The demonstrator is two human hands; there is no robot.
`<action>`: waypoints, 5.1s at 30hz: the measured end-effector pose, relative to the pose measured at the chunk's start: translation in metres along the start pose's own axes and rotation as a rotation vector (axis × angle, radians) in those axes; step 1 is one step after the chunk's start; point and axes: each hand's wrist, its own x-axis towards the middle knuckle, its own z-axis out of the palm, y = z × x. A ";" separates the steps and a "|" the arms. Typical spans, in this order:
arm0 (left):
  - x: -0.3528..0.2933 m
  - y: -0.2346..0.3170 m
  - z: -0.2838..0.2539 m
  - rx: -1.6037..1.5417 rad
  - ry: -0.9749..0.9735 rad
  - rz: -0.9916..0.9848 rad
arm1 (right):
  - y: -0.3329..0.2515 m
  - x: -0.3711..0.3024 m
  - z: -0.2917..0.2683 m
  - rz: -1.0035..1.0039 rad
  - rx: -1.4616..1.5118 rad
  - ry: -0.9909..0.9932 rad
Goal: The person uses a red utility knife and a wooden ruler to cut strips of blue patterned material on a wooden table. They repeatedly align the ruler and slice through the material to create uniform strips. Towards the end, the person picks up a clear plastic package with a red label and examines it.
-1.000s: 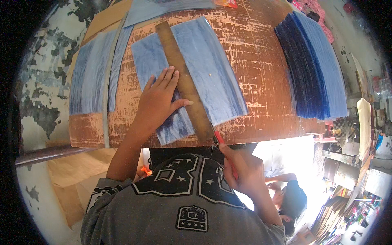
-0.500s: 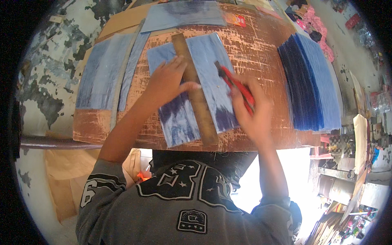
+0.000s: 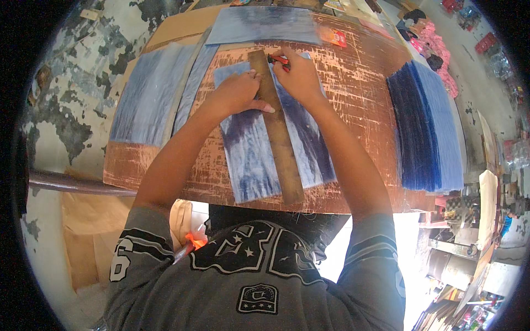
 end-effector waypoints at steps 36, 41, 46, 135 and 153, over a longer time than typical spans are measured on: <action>-0.006 -0.013 0.032 0.016 0.100 -0.012 | 0.037 -0.096 -0.126 0.095 -0.541 0.202; -0.015 -0.011 0.035 -0.050 0.192 -0.003 | 0.091 -0.093 -0.134 0.211 -0.816 0.130; -0.020 -0.010 0.042 -0.078 0.269 0.003 | 0.085 -0.103 -0.131 0.268 -0.913 -0.004; -0.055 -0.019 0.005 -1.745 0.509 -0.079 | -0.061 0.053 -0.262 0.029 0.466 0.470; -0.160 0.052 0.043 -1.931 0.408 -0.299 | -0.033 0.067 -0.234 0.124 0.410 0.117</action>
